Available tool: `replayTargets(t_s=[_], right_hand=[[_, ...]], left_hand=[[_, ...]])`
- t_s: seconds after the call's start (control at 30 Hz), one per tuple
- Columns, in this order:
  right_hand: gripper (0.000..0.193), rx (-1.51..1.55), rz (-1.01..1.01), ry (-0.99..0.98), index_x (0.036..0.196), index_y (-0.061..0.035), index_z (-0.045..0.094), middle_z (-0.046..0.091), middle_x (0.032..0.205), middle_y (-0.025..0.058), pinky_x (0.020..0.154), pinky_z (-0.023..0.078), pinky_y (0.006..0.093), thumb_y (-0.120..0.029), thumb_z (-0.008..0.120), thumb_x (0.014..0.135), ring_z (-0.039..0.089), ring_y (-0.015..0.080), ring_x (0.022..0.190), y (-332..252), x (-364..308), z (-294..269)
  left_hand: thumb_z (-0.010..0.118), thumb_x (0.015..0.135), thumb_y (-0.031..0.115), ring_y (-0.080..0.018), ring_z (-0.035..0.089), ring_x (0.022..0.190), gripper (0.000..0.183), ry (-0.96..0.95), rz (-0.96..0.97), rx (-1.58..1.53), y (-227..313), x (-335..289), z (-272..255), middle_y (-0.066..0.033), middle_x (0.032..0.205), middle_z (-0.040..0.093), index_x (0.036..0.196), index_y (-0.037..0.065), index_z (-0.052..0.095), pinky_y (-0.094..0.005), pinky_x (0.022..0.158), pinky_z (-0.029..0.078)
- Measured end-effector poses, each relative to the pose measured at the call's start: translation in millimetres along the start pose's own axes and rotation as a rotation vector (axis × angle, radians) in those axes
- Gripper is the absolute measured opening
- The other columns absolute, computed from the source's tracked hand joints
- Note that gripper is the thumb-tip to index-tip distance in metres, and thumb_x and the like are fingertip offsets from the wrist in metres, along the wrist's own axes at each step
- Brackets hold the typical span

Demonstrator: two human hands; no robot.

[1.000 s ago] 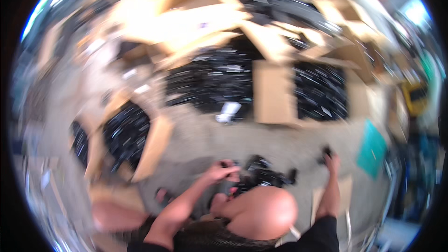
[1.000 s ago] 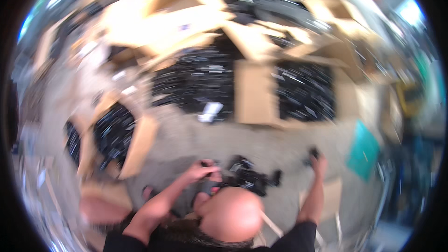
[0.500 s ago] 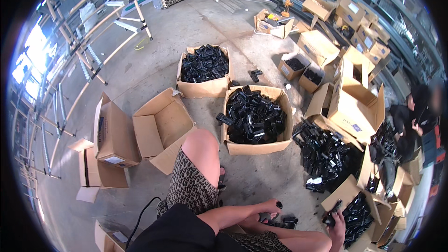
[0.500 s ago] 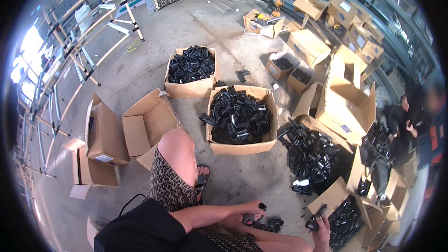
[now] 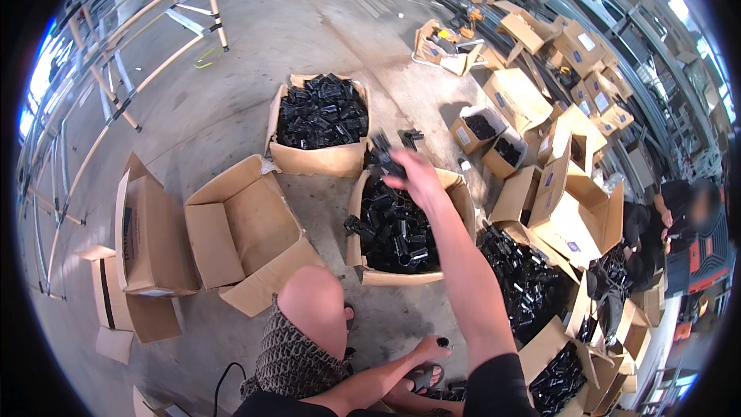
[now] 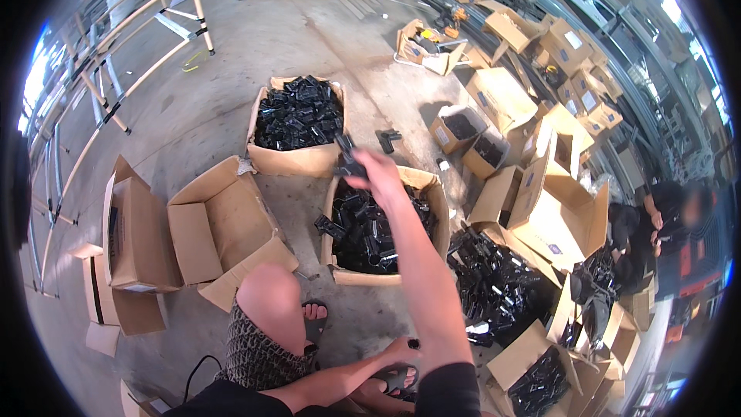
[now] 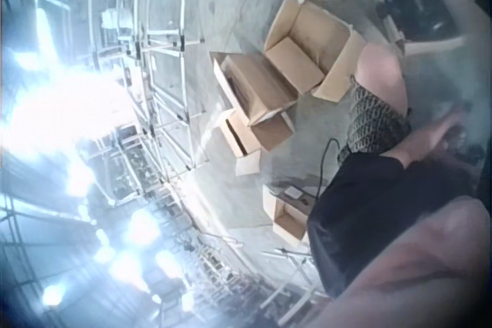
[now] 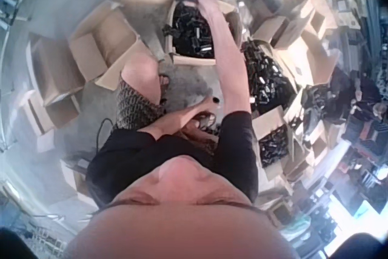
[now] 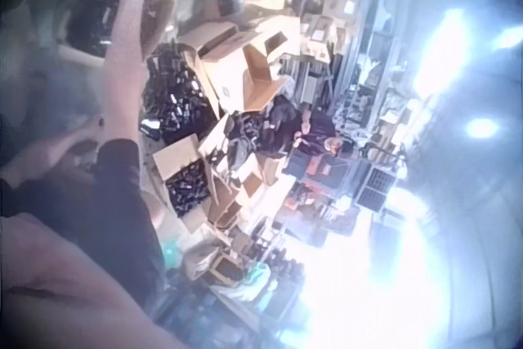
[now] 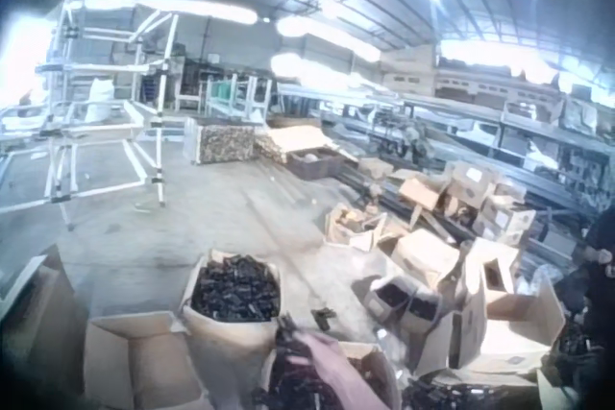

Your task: The person sorts through multiple boxes of black plastic parts on the floor, picking them up and arranging them into a single box before picking up a black bag and moving to a workbench.

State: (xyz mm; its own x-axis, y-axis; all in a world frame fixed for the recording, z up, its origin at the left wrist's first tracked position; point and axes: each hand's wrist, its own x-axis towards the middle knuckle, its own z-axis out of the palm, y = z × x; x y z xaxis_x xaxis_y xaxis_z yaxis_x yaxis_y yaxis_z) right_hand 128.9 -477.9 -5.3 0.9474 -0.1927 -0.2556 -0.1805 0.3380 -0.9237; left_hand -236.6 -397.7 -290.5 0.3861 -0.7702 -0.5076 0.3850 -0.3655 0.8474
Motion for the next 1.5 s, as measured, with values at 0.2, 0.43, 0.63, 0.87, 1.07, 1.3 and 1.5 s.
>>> replayTargets(t_s=[0.2,0.43,0.63,0.87,1.07,1.3,1.5], right_hand=[[0.065,0.032,-0.109,0.045,0.125,0.0089,0.050,0.060,0.117,0.0175,0.088,0.055,0.0336,-0.032,0.078,0.083,0.064,0.0278,0.101,1.6,23.5,-52.3],[0.041,-0.682,0.239,0.262,0.111,0.0026,0.064,0.069,0.089,0.0088,0.068,0.053,0.0271,-0.029,0.073,0.085,0.065,0.0144,0.078,3.4,-256.4,-269.3],[0.043,-0.866,0.532,0.782,0.112,-0.0026,0.066,0.071,0.099,0.0142,0.082,0.053,0.0361,-0.032,0.073,0.081,0.067,0.0237,0.092,166.0,-579.6,-317.2],[0.086,-0.540,0.634,1.265,0.138,-0.0091,0.049,0.059,0.124,0.0251,0.092,0.049,0.0439,-0.049,0.081,0.069,0.062,0.0383,0.106,351.4,-736.2,-194.5],[0.112,-0.022,0.549,1.634,0.149,-0.0127,0.031,0.046,0.132,0.0312,0.095,0.048,0.0447,-0.050,0.087,0.059,0.055,0.0425,0.115,380.7,-697.6,-169.0],[0.108,-0.117,0.771,1.774,0.147,-0.0080,0.029,0.042,0.127,0.0277,0.094,0.049,0.0449,-0.036,0.086,0.060,0.058,0.0422,0.107,393.2,-658.3,-172.1],[0.087,-0.072,0.837,1.928,0.139,-0.0026,0.035,0.042,0.126,0.0291,0.090,0.050,0.0466,-0.029,0.077,0.068,0.058,0.0446,0.102,390.0,-643.5,-183.0]], left_hand=[[0.079,0.070,0.029,-0.0154,0.057,0.060,0.030,-0.040,-0.099,-0.036,13.2,5.7,-9.9,-0.0051,0.067,0.062,0.088,0.006,0.070,-0.0332,0.058,0.047],[0.079,0.071,0.025,-0.0107,0.059,0.067,0.022,-0.086,-0.074,0.083,18.0,-3.9,-16.7,-0.0027,0.072,0.064,0.084,0.009,0.071,-0.0294,0.062,0.049],[0.078,0.081,0.013,-0.0119,0.060,0.074,0.021,-0.419,-0.072,0.116,17.2,-23.6,7.0,-0.0057,0.088,0.067,0.096,0.005,0.066,-0.0291,0.062,0.052],[0.073,0.084,0.010,-0.0233,0.062,0.093,0.037,-0.703,-0.031,0.417,44.6,-51.1,59.8,-0.0121,0.096,0.064,0.118,0.006,0.059,-0.0381,0.083,0.052],[0.073,0.080,0.015,-0.0364,0.056,0.103,0.062,-0.802,0.354,0.902,50.3,-49.5,99.2,-0.0199,0.108,0.058,0.138,0.018,0.050,-0.0418,0.093,0.045],[0.073,0.078,0.013,-0.0416,0.053,0.105,0.068,-0.821,0.505,1.067,32.6,-22.2,144.2,-0.0208,0.111,0.052,0.140,0.019,0.046,-0.0445,0.092,0.046],[0.078,0.073,0.017,-0.0432,0.050,0.112,0.066,-0.839,0.547,1.513,24.0,-11.8,192.8,-0.0205,0.123,0.043,0.133,0.020,0.051,-0.0506,0.086,0.052]])
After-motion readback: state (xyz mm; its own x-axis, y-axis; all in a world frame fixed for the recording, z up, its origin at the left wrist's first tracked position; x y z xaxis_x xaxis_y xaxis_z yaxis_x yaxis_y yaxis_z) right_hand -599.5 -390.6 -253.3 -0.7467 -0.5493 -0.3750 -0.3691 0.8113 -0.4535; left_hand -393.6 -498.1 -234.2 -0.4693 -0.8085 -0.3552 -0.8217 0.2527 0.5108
